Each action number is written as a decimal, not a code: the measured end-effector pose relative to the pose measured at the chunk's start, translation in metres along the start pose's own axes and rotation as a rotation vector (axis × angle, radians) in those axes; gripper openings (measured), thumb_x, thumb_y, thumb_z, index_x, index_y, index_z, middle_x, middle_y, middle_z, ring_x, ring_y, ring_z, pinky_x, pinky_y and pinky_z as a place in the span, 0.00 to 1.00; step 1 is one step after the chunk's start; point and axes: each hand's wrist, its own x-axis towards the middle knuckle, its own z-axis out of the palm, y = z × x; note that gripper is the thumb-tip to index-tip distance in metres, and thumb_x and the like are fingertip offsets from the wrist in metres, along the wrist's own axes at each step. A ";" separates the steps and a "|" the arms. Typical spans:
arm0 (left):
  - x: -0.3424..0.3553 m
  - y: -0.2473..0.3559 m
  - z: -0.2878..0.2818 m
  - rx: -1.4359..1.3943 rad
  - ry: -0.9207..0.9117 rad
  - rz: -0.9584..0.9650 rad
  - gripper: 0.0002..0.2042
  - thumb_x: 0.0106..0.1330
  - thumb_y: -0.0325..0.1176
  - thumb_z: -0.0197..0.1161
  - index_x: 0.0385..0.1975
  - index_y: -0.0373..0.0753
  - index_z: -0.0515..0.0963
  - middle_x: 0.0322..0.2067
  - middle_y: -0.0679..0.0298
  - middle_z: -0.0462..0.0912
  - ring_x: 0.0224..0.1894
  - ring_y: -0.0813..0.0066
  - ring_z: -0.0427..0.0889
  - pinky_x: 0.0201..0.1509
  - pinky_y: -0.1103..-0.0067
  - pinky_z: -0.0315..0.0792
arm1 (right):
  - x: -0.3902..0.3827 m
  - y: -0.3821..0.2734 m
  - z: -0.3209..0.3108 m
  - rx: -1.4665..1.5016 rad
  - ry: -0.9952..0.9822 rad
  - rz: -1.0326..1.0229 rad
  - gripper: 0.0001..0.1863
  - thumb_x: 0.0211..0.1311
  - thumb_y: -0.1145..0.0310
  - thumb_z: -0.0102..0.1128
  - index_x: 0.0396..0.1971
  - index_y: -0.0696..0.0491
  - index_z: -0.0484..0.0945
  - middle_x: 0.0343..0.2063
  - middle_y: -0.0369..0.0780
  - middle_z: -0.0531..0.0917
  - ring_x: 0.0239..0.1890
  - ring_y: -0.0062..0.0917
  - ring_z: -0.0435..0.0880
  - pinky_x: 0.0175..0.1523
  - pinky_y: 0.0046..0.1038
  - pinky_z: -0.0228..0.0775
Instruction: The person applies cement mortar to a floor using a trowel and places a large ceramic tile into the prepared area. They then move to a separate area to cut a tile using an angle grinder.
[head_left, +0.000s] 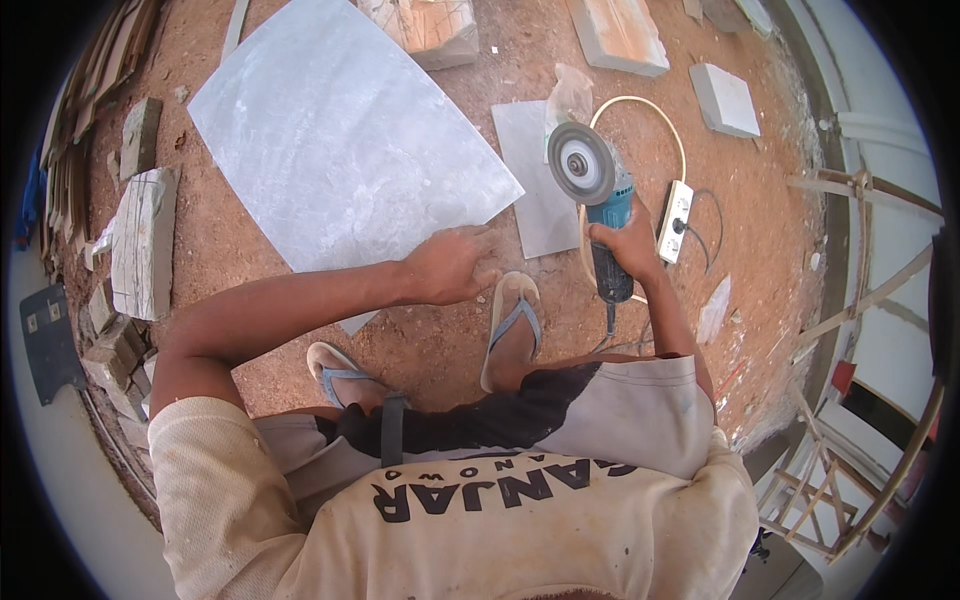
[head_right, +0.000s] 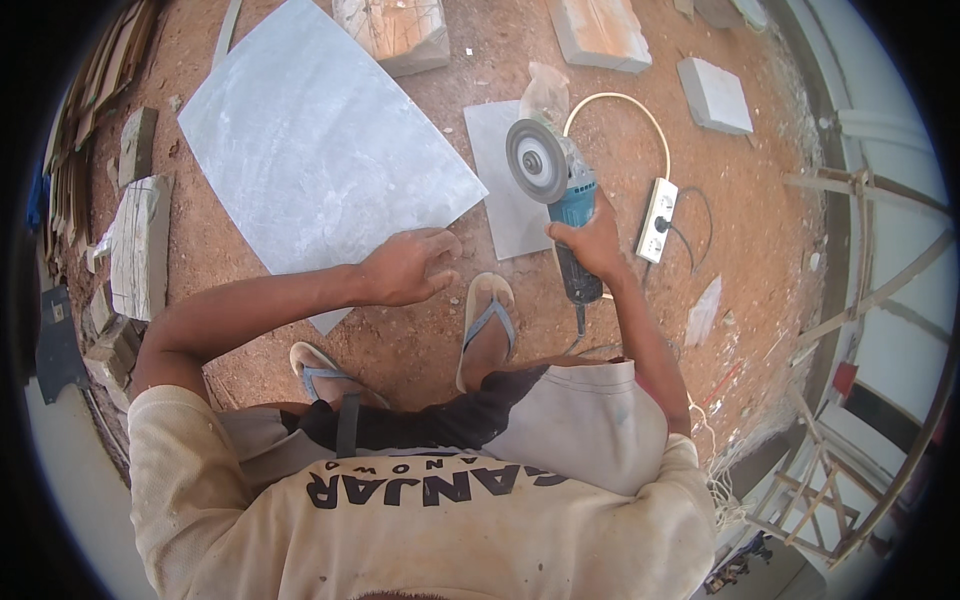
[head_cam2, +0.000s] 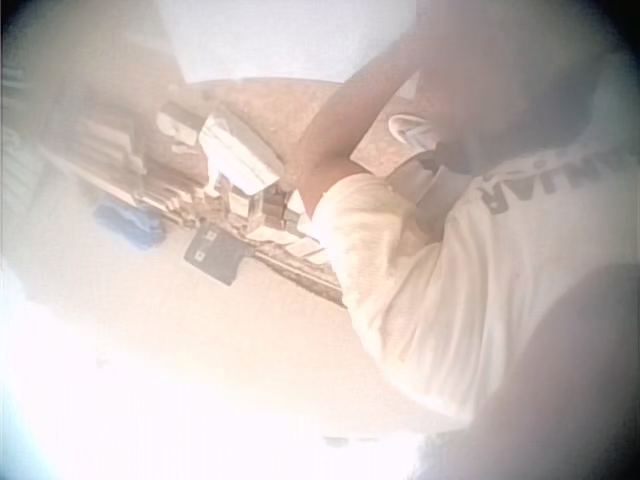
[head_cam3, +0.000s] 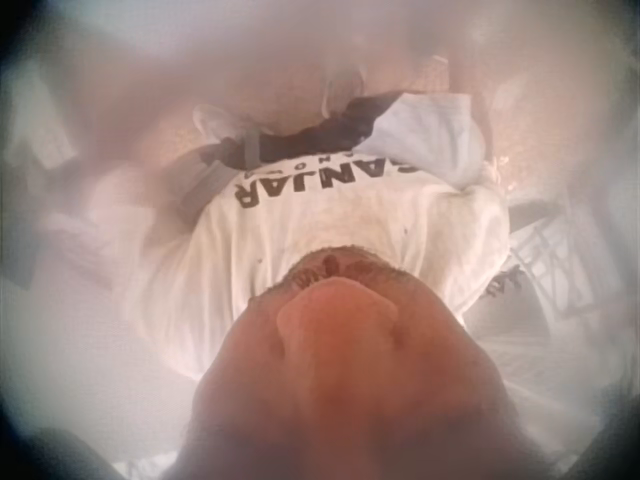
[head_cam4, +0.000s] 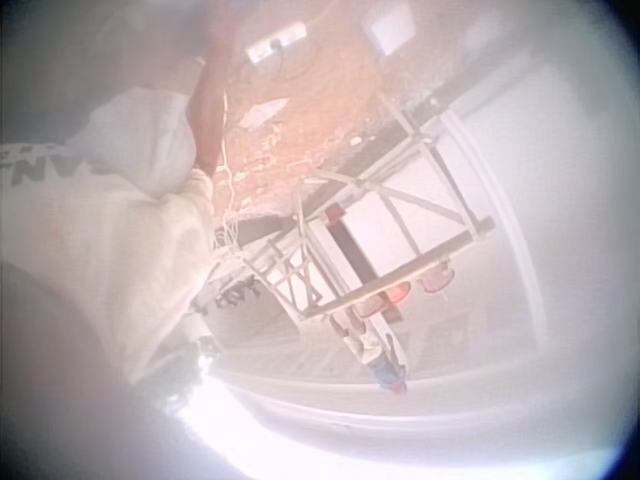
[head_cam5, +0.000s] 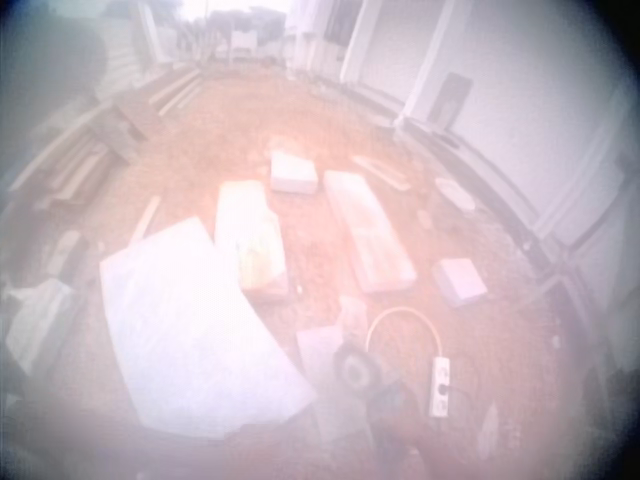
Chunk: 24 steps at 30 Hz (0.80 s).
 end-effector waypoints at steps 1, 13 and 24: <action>-0.007 -0.012 -0.021 0.085 0.055 0.004 0.20 0.62 0.37 0.67 0.49 0.34 0.72 0.45 0.49 0.78 0.50 0.49 0.78 0.54 0.60 0.73 | -0.001 0.003 0.000 0.006 -0.013 -0.001 0.38 0.42 0.68 0.74 0.57 0.58 0.71 0.45 0.42 0.82 0.47 0.30 0.81 0.56 0.33 0.73; -0.046 -0.124 -0.092 0.724 0.017 -0.703 0.60 0.56 0.76 0.55 0.77 0.41 0.35 0.77 0.51 0.32 0.80 0.56 0.27 0.80 0.50 0.28 | 0.002 0.016 0.007 -0.161 -0.159 0.009 0.40 0.41 0.66 0.72 0.59 0.59 0.68 0.49 0.51 0.79 0.53 0.40 0.79 0.61 0.39 0.69; -0.043 -0.135 -0.088 0.685 0.005 -0.728 0.63 0.50 0.81 0.52 0.77 0.45 0.32 0.78 0.54 0.28 0.79 0.59 0.23 0.78 0.50 0.21 | 0.001 0.004 0.004 -0.277 -0.223 0.066 0.44 0.42 0.65 0.73 0.63 0.59 0.65 0.52 0.53 0.79 0.56 0.44 0.79 0.62 0.40 0.69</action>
